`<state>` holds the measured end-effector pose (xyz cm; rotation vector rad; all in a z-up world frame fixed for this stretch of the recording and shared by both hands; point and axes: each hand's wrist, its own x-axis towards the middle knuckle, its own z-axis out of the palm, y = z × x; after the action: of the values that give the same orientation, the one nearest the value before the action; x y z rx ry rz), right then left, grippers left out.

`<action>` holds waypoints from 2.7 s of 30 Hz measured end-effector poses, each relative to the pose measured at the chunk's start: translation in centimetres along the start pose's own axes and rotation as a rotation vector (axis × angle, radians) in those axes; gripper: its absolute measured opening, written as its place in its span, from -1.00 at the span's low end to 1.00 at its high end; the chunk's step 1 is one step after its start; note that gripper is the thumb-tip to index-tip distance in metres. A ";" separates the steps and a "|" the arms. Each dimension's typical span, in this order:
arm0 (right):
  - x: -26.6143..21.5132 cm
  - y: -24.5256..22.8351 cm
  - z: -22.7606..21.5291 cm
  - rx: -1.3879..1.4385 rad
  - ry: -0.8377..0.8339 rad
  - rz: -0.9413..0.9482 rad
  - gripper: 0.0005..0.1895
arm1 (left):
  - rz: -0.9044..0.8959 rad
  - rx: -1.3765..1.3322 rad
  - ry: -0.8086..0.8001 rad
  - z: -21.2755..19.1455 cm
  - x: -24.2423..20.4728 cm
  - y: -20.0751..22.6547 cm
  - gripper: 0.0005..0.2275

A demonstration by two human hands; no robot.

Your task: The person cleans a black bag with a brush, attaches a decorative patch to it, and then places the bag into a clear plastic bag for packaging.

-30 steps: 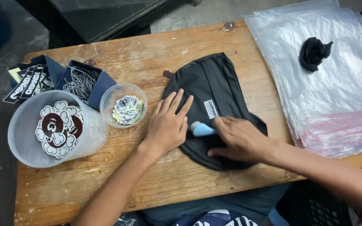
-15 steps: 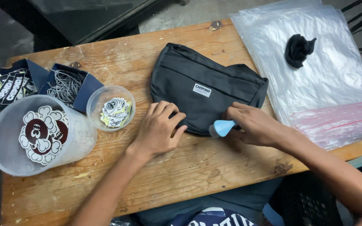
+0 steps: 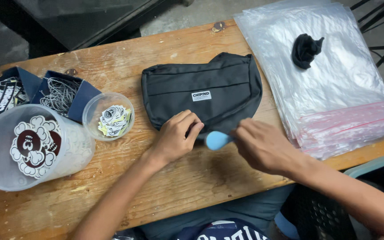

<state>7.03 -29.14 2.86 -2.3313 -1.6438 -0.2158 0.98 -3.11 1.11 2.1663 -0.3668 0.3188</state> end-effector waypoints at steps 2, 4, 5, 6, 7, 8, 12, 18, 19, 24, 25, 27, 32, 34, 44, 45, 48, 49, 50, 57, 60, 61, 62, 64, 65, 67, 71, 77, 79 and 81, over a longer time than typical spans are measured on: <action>-0.4 -0.1 0.2 0.005 0.006 0.028 -0.90 | -0.006 -0.038 0.007 0.2 -0.1 -0.1 -0.79; -1.1 1.0 -0.1 0.012 0.016 0.057 -0.91 | -0.011 -0.072 0.010 0.4 -0.3 -0.3 -0.79; -1.7 2.3 -0.6 -0.049 -0.004 0.210 -0.88 | -0.008 -0.069 0.010 0.5 -0.5 -0.4 -0.79; -2.3 3.6 -1.0 -0.109 -0.023 0.360 -0.83 | -0.006 -0.064 0.012 0.6 -0.6 -0.5 -0.79; -3.1 4.8 -1.4 -0.110 -0.021 0.366 -0.83 | -0.002 -0.065 0.007 0.6 -0.6 -0.5 -0.79; -4.0 6.0 -1.7 -0.212 -0.063 0.480 -0.86 | 0.010 -0.051 0.025 0.7 -0.6 -0.5 -0.80; -4.1 4.8 -1.9 -0.080 0.006 0.644 -0.77 | -0.002 -0.048 0.069 0.9 -0.8 -0.2 -0.83; -1.7 1.6 0.5 0.246 -0.065 0.390 -0.82 | 0.065 -0.018 0.097 2.1 -1.1 0.0 -0.88; -1.8 2.7 0.1 0.252 -0.064 0.385 -0.82 | 0.060 -0.012 0.097 1.6 -0.9 0.5 -0.88; -0.6 3.8 -1.7 -0.168 -0.012 0.671 -0.79 | 0.152 -0.045 -0.118 -1.5 -0.7 1.9 -0.80; 0.2 2.9 -2.0 -0.165 -0.016 0.666 -0.79 | 0.145 -0.045 -0.114 -1.7 -1.0 1.3 -0.80; 1.7 1.0 -2.7 0.052 -0.050 0.747 -0.60 | 0.125 0.268 -0.206 -2.4 -1.5 0.2 -0.67; 3.8 0.3 -0.5 0.091 -0.172 0.785 -0.45 | 0.140 0.417 -0.227 0.2 -2.5 1.8 -0.56; 5.0 0.1 -0.5 0.089 -0.231 0.777 -0.41 | 0.146 0.461 -0.240 0.8 -2.7 2.3 -0.48; 8.3 10.4 2.8 -0.005 -0.309 0.840 -0.39 | -0.094 0.698 -0.020 -0.4 -3.1 2.0 -0.36; 8.4 12.1 3.7 0.084 -0.274 0.801 -0.39 | -0.159 0.726 -0.084 0.0 -3.4 2.2 -0.30; 9.4 10.1 1.2 0.262 0.017 0.618 -0.63 | 0.041 0.299 -0.183 -1.6 -2.9 4.4 -0.34; 9.2 9.8 1.9 0.260 0.018 0.613 -0.63 | 0.041 0.301 -0.178 -1.4 -2.7 4.3 -0.34; 8.8 9.3 2.7 0.072 0.046 0.524 -0.57 | 0.117 0.208 -0.057 -1.1 -2.7 4.2 -0.47; 6.6 -1.6 1.4 -0.259 -0.285 0.378 -0.19 | 0.178 0.548 0.201 -0.9 -2.3 0.1 -0.69; 5.5 3.6 2.4 -0.150 -0.332 0.197 -0.12 | 0.133 0.629 0.210 -1.6 -2.0 0.1 -0.68; 4.8 6.3 3.1 -0.150 -0.334 0.201 -0.12 | 0.134 0.626 0.207 -1.8 -2.1 0.2 -0.68; 4.1 9.0 3.8 -0.187 -0.352 0.193 -0.20 | 0.058 0.614 0.145 -2.0 -2.2 0.3 -0.64; 3.6 11.5 3.5 -0.228 -0.373 0.189 -0.25 | -0.015 0.598 0.084 -1.9 -2.6 -0.4 -0.60; 3.9 11.4 2.5 -0.228 -0.370 0.271 -0.40 | -0.043 0.589 -0.003 -1.5 -2.9 -1.2 -0.55; 4.0 11.7 1.5 -0.235 -0.365 0.358 -0.54 | -0.063 0.578 -0.088 -1.2 -3.1 -2.1 -0.49; 3.7 12.5 0.9 -0.131 -0.297 0.446 -0.63 | -0.041 0.631 -0.117 -1.4 -2.9 -2.5 -0.52; 4.0 10.9 -2.6 0.147 -0.190 0.488 -0.64 | -0.177 0.371 0.069 -1.6 -2.8 -2.8 -0.77; 3.8 11.3 -2.6 0.154 -0.161 0.512 -0.66 | -0.219 0.281 0.117 -2.0 -2.5 -2.6 -0.81; 3.7 11.4 -2.4 0.141 -0.144 0.530 -0.66 | -0.212 0.362 0.099 -2.3 -2.6 -2.5 -0.82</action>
<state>19.12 -30.12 4.55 -2.6116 -0.9951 0.1758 -0.67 0.54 -0.38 2.5053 -0.0208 0.3942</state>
